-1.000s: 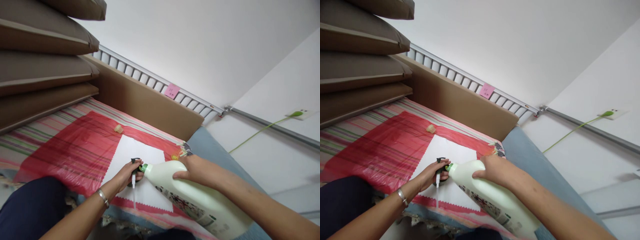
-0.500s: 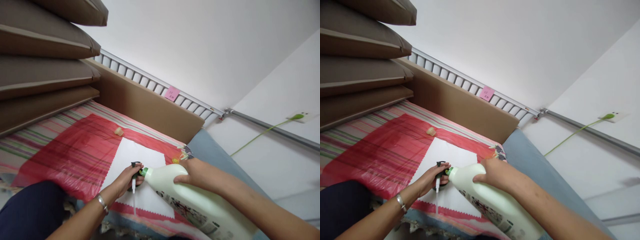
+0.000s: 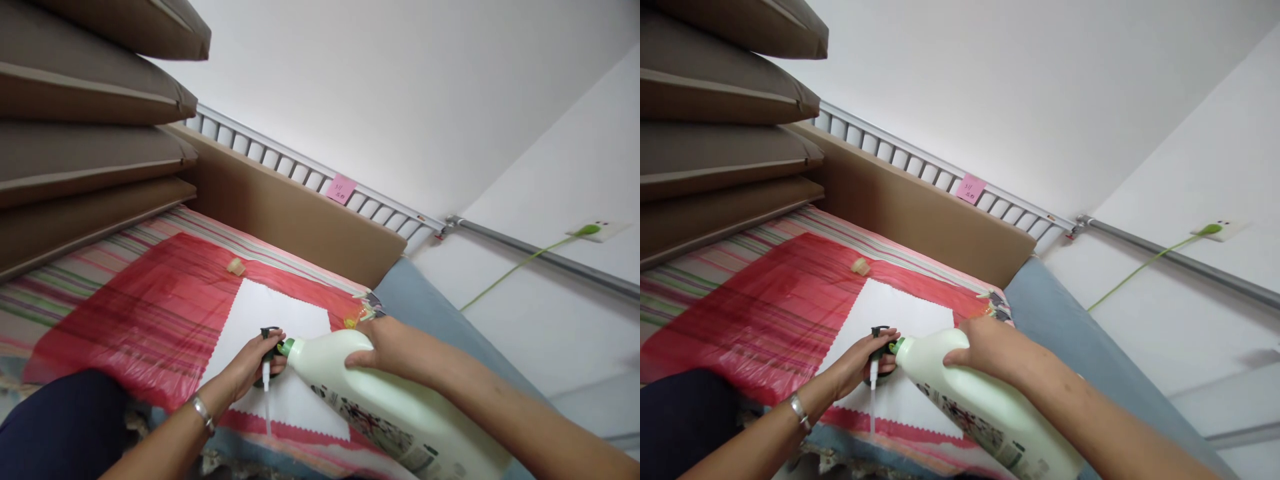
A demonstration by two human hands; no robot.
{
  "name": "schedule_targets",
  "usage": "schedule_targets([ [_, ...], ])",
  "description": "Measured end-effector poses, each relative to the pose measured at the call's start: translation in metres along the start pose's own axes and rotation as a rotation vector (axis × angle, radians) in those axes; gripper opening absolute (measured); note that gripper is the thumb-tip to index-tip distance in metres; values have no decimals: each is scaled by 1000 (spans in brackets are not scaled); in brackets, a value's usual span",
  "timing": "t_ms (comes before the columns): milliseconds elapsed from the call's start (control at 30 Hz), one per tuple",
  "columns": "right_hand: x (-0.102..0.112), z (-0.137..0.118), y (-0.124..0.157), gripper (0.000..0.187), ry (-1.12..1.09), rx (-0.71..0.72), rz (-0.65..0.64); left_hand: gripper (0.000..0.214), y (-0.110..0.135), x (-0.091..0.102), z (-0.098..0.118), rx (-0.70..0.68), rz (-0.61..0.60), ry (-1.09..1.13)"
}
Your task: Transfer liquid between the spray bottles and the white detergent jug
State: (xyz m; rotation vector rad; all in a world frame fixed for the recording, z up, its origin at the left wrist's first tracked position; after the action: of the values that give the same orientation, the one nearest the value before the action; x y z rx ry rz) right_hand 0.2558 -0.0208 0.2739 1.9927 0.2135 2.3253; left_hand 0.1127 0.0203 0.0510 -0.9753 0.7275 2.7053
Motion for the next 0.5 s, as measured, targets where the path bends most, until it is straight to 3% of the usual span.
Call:
schedule_targets([
  [500,2,-2,0,37,-21,-16,-5,38,4,-3,3,4,11,11],
])
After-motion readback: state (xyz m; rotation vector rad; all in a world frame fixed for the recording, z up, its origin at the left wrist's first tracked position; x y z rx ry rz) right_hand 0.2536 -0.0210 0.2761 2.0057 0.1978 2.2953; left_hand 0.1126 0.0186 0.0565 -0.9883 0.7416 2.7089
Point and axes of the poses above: each hand's wrist, its own y-axis away from the middle knuckle, its own x-axis out of the back of the hand, z = x × y, the point moved 6 cm from there along -y, towards the middle knuckle, and after that the axes turned 13 degrees about z, right-handed, at the moved point
